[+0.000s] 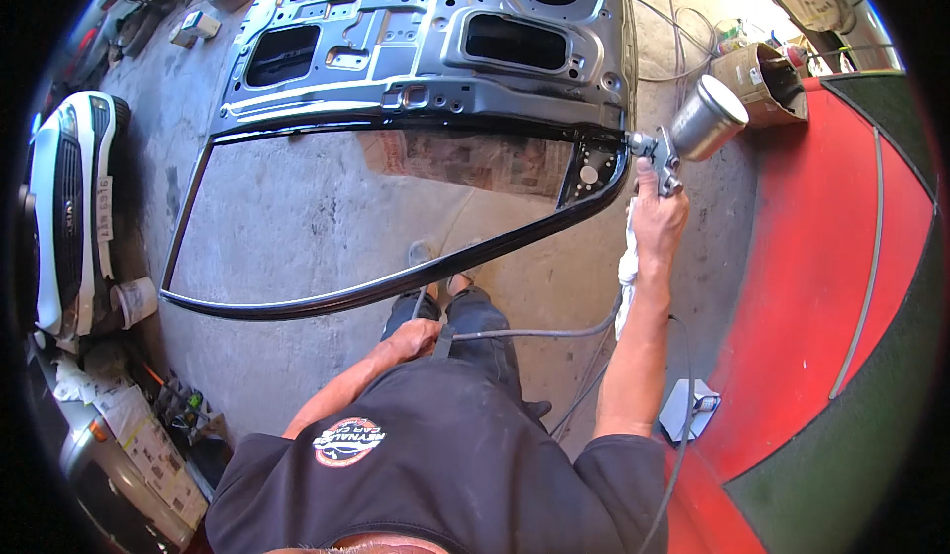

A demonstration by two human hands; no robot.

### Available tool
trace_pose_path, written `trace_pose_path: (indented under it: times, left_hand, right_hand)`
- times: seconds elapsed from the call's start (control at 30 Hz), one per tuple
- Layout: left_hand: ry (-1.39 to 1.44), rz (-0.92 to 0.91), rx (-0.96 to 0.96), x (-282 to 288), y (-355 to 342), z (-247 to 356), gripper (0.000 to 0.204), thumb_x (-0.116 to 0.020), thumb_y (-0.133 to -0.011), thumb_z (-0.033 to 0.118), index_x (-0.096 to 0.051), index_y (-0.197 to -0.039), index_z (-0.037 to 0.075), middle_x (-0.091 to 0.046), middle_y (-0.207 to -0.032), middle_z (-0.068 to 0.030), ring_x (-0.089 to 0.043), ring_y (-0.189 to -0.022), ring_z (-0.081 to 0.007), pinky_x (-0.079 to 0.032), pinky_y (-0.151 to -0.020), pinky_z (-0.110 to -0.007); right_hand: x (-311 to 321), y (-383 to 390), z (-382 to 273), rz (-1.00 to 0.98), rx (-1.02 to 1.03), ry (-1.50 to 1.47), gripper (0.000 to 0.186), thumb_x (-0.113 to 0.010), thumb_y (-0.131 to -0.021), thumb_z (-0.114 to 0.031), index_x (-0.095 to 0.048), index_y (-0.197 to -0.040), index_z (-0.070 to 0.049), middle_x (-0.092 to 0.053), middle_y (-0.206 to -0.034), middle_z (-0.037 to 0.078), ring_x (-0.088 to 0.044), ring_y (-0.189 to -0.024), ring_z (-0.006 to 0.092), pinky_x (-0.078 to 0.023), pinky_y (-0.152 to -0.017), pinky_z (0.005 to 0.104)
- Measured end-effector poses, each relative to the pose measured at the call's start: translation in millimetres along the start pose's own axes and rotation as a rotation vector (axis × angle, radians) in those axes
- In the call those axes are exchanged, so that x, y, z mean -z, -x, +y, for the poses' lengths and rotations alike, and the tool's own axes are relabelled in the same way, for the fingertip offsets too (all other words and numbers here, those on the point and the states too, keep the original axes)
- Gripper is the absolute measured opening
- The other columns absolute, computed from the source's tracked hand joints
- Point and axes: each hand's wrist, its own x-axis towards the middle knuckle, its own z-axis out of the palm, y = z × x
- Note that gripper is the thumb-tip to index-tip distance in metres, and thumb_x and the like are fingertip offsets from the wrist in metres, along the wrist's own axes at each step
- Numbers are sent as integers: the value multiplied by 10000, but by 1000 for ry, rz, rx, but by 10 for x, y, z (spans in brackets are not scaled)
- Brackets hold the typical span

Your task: The recorder is using a spray gun to apply paint or primer to the interior of a car door panel.

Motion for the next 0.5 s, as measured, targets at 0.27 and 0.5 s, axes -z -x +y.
trace_pose_path:
  times: [0.27,0.5]
  left_hand:
    - [98,59,-49,-181,-56,-130,202,-567,-912,215,-676,-899,45,-700,-850,-216,-696,-833,-433,-521,-704,-489]
    - [41,111,-18,-86,27,-98,158,-651,-850,131,-708,-987,78,-714,-965,-216,-694,-953,-422,-544,-816,-493]
  right_hand:
    - [-87,-249,-62,134,135,59,431,-726,-965,-424,-750,-1104,-17,-763,-972,198,-715,-870,392,-529,-781,470]
    - [-163,-202,-38,124,113,88,484,-712,-967,-466,-738,-1061,7,-745,-891,189,-709,-810,370,-533,-742,472]
